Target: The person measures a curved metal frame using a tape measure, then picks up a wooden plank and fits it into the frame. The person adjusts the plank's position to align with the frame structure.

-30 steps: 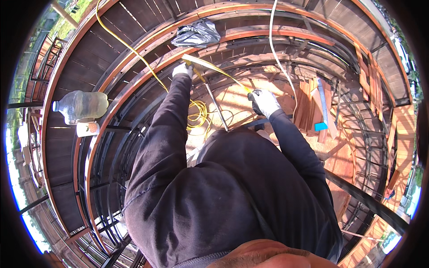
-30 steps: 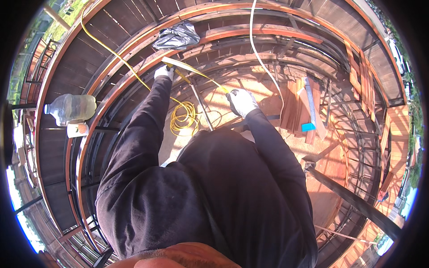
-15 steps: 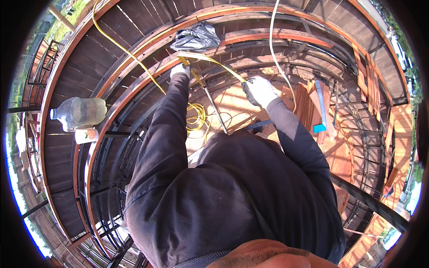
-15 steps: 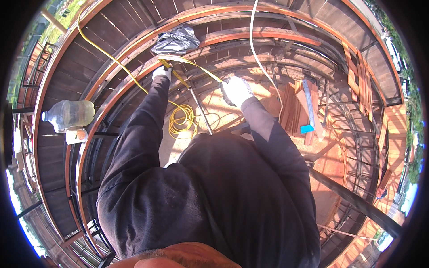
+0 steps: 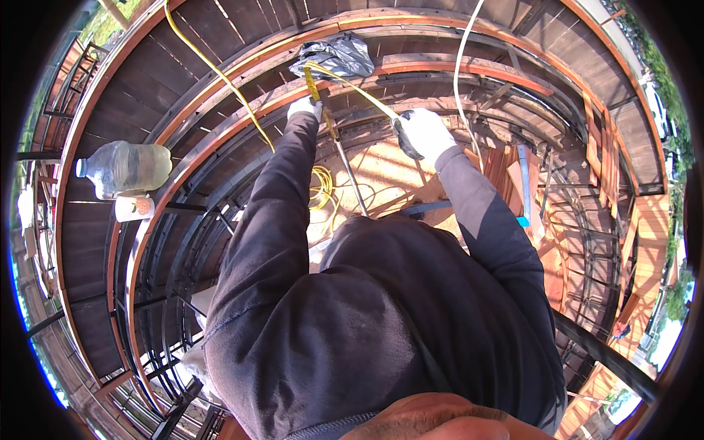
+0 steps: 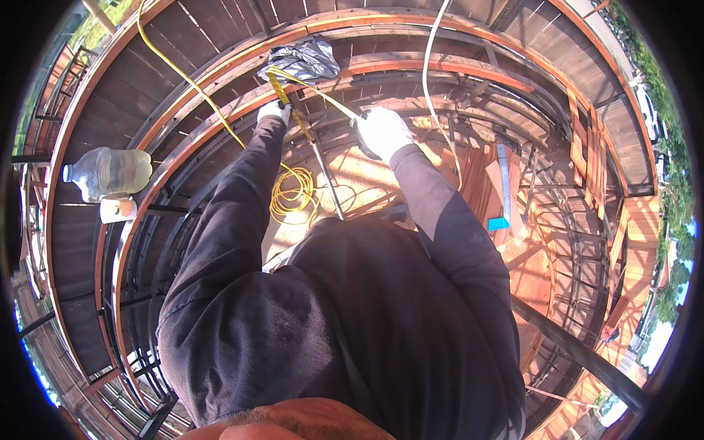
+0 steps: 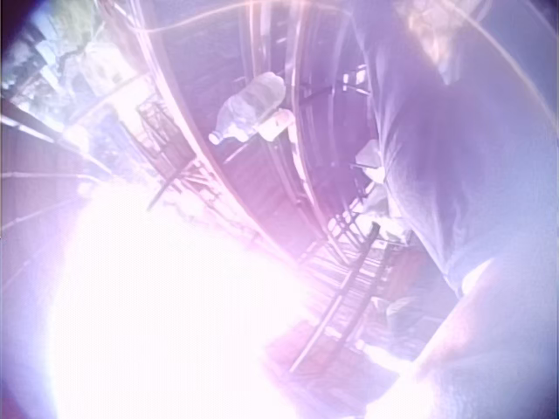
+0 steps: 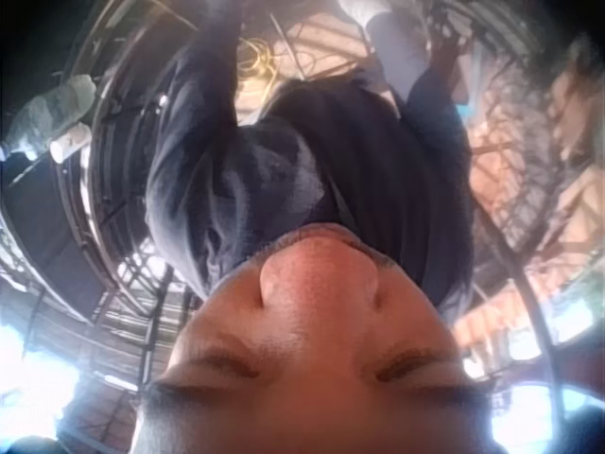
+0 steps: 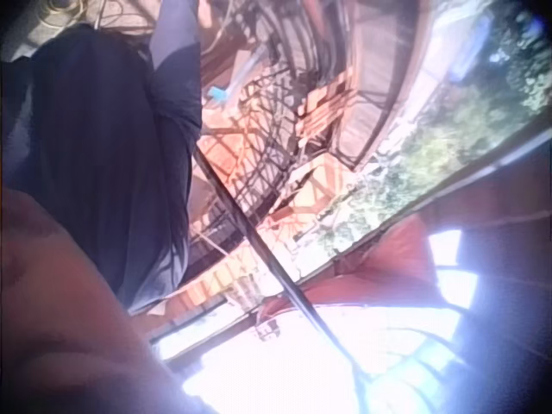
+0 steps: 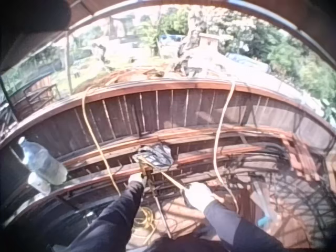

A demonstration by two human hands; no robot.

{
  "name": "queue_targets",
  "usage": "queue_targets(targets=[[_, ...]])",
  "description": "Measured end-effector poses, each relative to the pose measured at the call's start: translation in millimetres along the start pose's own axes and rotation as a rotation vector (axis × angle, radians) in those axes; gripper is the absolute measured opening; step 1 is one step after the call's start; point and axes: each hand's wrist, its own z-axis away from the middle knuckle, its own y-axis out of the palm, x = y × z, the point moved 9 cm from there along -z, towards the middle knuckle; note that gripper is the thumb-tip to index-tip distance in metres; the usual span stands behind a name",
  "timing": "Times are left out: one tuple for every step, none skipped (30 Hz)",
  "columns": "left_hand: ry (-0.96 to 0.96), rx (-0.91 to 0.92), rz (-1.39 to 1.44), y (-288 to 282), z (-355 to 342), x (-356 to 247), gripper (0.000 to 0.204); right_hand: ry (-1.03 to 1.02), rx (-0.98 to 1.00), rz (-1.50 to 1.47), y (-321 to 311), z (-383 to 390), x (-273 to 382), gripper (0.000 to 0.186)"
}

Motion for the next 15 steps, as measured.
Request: queue_targets(targets=[[0.007,-0.005,-0.005,0.4,-0.7,1.6,0.043,-0.006,0.005,0.001,0.5,-1.0,0.7,0.036],[0.013,-0.010,-0.010,1.0,-0.9,3.1,0.043,0.001,0.012,-0.006,0.8,-1.6,0.9,0.037],[0.014,-0.002,0.001,-0.1,0.3,0.1,0.043,0.015,0.017,-0.013,1.4,-1.4,-1.5,0.037],[0.014,0.007,0.011,-1.9,1.1,-2.3,0.042,0.043,0.024,-0.029,1.7,-0.5,-4.0,0.037],[0.015,0.015,0.022,-3.0,2.4,-5.6,0.042,0.058,0.027,-0.029,3.4,-0.6,-8.5,0.038],[0.014,0.019,0.021,-2.6,1.9,-4.6,0.042,0.068,0.031,-0.030,5.0,-1.3,-10.5,0.038],[0.013,0.022,0.021,-2.1,1.3,-3.9,0.042,0.065,0.031,-0.016,9.2,-2.6,-14.7,0.039],[0.014,0.026,0.021,-1.4,1.1,-3.5,0.042,0.072,0.037,-0.020,11.6,-2.5,-18.2,0.039],[0.011,0.027,0.021,0.2,1.2,-1.4,0.042,0.077,0.043,-0.024,10.6,-2.2,-16.4,0.039],[0.009,0.027,0.021,2.8,3.0,0.9,0.041,0.091,0.057,-0.046,9.1,2.0,-13.7,0.039],[0.007,0.028,0.021,5.2,4.5,3.1,0.041,0.104,0.065,-0.059,9.5,2.5,-13.6,0.039],[-0.026,0.037,0.053,5.3,5.5,4.6,0.041,0.120,0.068,-0.071,8.6,2.9,-14.5,0.039],[-0.043,0.039,0.059,5.8,7.4,3.9,0.041,0.137,0.073,-0.082,8.0,3.5,-15.5,0.039],[-0.059,0.041,0.064,6.4,9.2,3.0,0.041,0.121,0.066,-0.070,11.1,2.3,-18.9,0.039],[-0.079,0.042,0.069,6.8,9.9,4.4,0.041,0.101,0.064,-0.068,14.2,0.7,-21.1,0.039]])
